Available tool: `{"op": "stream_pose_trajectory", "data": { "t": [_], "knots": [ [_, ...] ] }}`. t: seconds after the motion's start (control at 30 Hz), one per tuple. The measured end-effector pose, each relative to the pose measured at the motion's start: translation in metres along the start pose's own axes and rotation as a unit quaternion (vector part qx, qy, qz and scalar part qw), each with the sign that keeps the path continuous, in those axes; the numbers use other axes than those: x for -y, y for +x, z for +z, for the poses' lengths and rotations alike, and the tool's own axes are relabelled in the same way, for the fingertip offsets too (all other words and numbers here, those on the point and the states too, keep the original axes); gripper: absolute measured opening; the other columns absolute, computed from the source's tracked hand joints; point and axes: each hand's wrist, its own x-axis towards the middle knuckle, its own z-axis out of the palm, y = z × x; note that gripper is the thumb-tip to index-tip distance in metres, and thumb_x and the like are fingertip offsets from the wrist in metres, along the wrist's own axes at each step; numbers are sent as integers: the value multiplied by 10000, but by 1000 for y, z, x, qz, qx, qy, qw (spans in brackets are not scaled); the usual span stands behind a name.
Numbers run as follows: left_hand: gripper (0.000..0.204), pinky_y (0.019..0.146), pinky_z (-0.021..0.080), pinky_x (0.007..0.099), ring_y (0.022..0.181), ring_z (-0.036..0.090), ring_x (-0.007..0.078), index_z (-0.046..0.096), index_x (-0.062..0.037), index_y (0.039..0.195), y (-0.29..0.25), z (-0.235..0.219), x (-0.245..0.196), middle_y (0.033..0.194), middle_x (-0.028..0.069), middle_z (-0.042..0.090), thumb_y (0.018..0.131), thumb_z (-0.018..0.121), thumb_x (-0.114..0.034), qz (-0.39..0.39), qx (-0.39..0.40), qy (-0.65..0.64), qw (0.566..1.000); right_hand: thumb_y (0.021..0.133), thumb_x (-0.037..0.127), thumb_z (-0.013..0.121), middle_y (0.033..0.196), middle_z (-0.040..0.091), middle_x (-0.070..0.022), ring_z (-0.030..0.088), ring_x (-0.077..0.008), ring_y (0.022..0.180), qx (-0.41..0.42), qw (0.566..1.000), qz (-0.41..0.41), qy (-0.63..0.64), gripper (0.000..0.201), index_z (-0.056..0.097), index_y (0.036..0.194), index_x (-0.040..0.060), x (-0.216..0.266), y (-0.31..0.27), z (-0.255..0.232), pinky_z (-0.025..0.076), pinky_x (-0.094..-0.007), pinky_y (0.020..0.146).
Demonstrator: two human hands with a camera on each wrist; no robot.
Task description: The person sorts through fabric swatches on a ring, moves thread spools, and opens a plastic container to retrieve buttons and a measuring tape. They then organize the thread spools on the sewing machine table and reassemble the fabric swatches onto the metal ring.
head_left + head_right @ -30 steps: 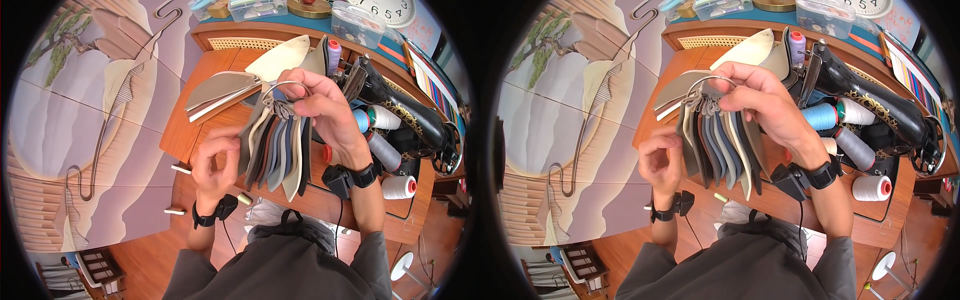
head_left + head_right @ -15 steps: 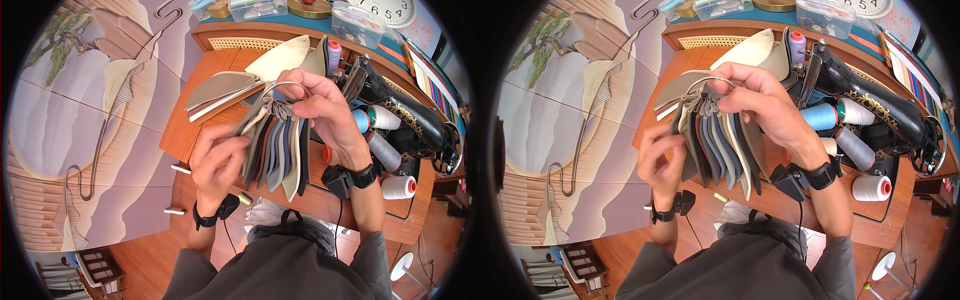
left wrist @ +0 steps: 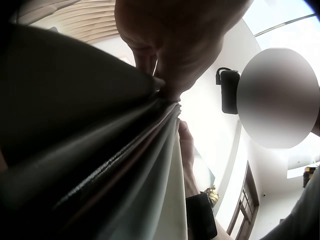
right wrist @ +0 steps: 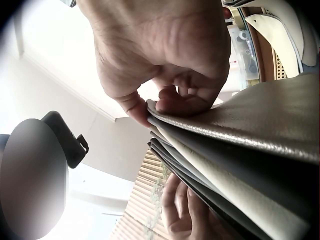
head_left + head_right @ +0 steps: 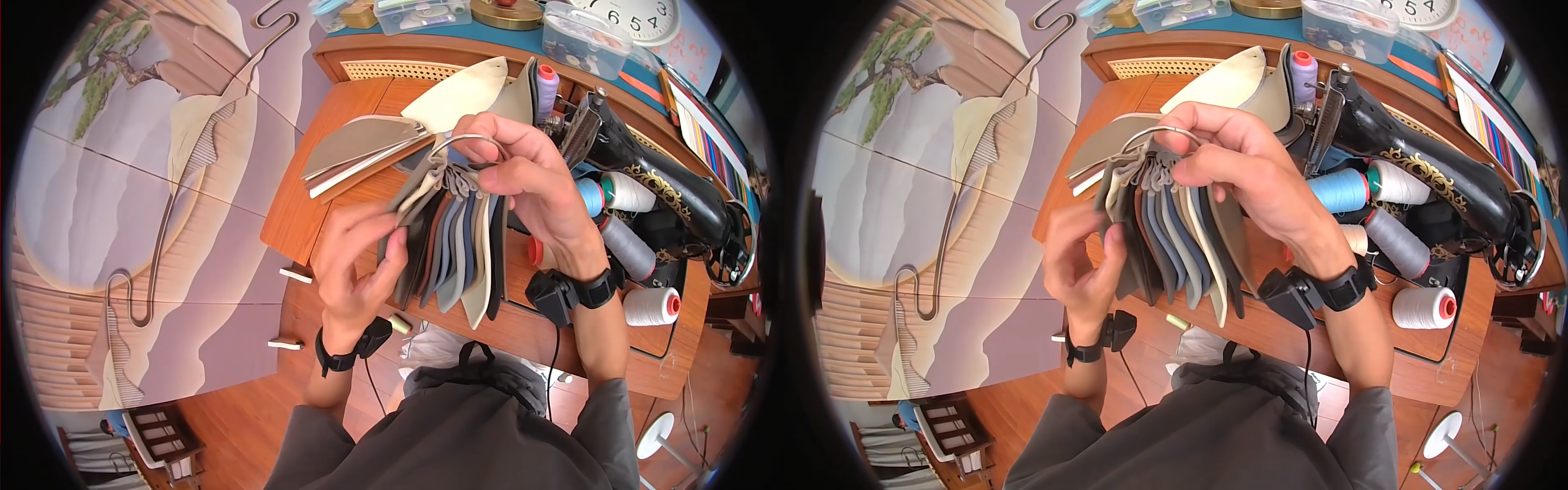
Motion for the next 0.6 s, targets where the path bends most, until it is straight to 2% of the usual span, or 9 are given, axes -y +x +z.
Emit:
{"op": "stream_pose_trajectory", "data": {
  "t": [0.03,0.17,0.23,0.47,0.53,0.6],
  "knots": [
    [277,642,547,299,816,655,235,719,26,975,-1,-1,0,990,163,644,714,740,120,0,5,-8,1000,732,114,598,873,441,36,398,-72,833,-13,1000,19,2,150,473,815,107,3,-1,2,298,-208,728],
    [315,607,556,292,807,654,221,724,23,982,1,-1,-1,1006,160,622,688,728,138,22,24,-8,999,732,113,597,875,444,34,396,-71,827,-14,1000,21,4,148,479,821,105,-2,0,0,296,-206,718],
    [317,617,560,297,813,653,219,726,23,986,6,-1,-8,1010,155,619,688,738,131,14,32,-14,999,809,160,634,899,521,139,454,43,763,12,1000,-14,0,159,611,965,142,-10,2,-6,295,-156,586],
    [311,649,565,302,826,655,226,720,27,1004,5,-1,-7,1015,144,621,707,768,105,14,35,-4,999,813,165,631,897,520,140,452,41,763,10,1000,-15,-2,148,605,957,143,-6,1,-4,299,-158,591],
    [311,651,567,303,832,657,229,711,30,1007,3,0,-7,1014,148,621,710,759,112,15,27,5,999,748,119,611,890,443,39,394,-55,820,-11,1000,9,-3,154,479,825,102,0,0,0,296,-196,694],
    [311,653,568,305,837,659,232,703,34,1010,2,1,-7,1013,153,622,714,751,118,18,19,12,1000,751,119,611,885,437,41,384,-47,802,-3,1000,17,4,156,472,821,105,5,-2,3,288,-192,670]
  ]
}}
